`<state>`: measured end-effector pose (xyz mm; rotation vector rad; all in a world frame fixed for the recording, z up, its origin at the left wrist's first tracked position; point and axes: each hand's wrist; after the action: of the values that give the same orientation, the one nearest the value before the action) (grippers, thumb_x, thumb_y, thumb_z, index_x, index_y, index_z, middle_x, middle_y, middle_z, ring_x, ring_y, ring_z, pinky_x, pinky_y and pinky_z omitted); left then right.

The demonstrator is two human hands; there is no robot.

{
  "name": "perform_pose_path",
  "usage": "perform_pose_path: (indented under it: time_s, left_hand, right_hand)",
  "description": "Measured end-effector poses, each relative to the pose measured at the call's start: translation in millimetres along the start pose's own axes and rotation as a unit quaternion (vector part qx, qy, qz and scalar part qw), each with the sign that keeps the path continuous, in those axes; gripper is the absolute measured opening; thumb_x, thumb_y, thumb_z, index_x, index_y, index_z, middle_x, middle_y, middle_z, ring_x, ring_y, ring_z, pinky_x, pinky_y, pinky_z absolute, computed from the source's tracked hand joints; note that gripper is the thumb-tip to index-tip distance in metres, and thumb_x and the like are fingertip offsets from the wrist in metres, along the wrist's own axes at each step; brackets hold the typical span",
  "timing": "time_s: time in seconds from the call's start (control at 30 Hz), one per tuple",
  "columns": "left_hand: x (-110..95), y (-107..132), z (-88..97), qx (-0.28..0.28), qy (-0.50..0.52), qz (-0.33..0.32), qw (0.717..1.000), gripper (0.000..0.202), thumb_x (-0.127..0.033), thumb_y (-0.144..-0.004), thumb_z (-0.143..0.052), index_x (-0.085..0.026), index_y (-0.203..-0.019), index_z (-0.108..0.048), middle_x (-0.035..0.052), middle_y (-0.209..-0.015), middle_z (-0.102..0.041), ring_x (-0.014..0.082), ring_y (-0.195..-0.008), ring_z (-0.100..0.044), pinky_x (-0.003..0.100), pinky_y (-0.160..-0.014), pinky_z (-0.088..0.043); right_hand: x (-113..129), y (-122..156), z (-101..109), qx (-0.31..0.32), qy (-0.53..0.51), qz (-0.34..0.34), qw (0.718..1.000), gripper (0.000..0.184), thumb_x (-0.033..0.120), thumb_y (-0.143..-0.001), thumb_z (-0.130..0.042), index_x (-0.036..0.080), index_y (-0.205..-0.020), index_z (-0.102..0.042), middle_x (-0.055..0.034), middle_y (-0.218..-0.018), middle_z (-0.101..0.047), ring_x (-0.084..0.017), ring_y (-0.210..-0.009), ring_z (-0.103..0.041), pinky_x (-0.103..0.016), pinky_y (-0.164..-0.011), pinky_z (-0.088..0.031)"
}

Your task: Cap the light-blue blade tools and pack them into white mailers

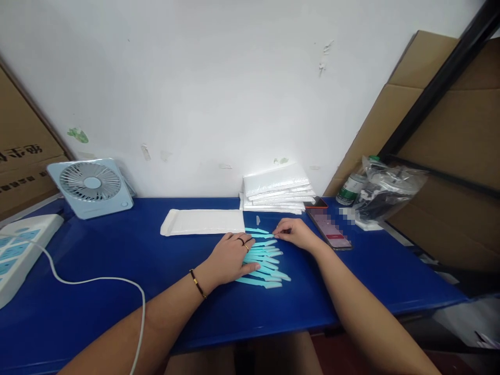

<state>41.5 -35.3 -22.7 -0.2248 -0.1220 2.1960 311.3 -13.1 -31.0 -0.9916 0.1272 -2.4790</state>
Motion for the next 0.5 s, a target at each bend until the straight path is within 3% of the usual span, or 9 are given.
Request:
perform_pose_path:
  time_s: [0.23, 0.4, 0.5]
  left_hand:
    - [0, 2, 0.3, 0.010, 0.024, -0.004, 1.000, 0.068, -0.065, -0.087, -0.026, -0.021, -0.136, -0.041, 0.0098, -0.135, -0.048, 0.0261, -0.126, -0.040, 0.040, -0.101, -0.030]
    - [6, 3, 0.4, -0.005, 0.039, 0.022, 0.999, 0.066, -0.063, -0.088, -0.027, -0.021, -0.138, -0.037, 0.0097, -0.137, -0.046, 0.0253, -0.125, -0.039, 0.039, -0.101, -0.032]
    - [11, 3, 0.3, -0.007, 0.028, 0.045, 0.999, 0.066, -0.063, -0.088, -0.027, -0.021, -0.138, -0.038, 0.0104, -0.137, -0.045, 0.0265, -0.125, -0.038, 0.040, -0.099, -0.034]
  right_hand:
    - [9, -7, -1, 0.011, 0.027, 0.022, 0.999, 0.016, 0.030, -0.081, -0.061, 0.022, -0.085, -0.074, -0.0043, -0.083, -0.068, -0.016, -0.073, -0.063, -0.027, -0.067, -0.048]
    - [-1, -47, -9, -0.022, 0.125, 0.074, 0.989, 0.035, 0.010, -0.081, -0.051, 0.027, -0.107, -0.068, -0.0045, -0.110, -0.066, -0.021, -0.103, -0.059, -0.037, -0.092, -0.044]
    - [-6, -66, -16, 0.013, 0.153, 0.092, 0.984, 0.034, 0.008, -0.079, -0.053, 0.027, -0.101, -0.071, -0.0041, -0.108, -0.067, -0.021, -0.103, -0.059, -0.036, -0.092, -0.043]
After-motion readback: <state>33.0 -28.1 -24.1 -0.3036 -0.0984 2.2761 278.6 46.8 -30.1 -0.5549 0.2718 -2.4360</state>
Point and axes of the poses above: each hand's wrist, its own y-axis away from the middle knuckle, its own z-axis out of the back of the hand, x = y × z
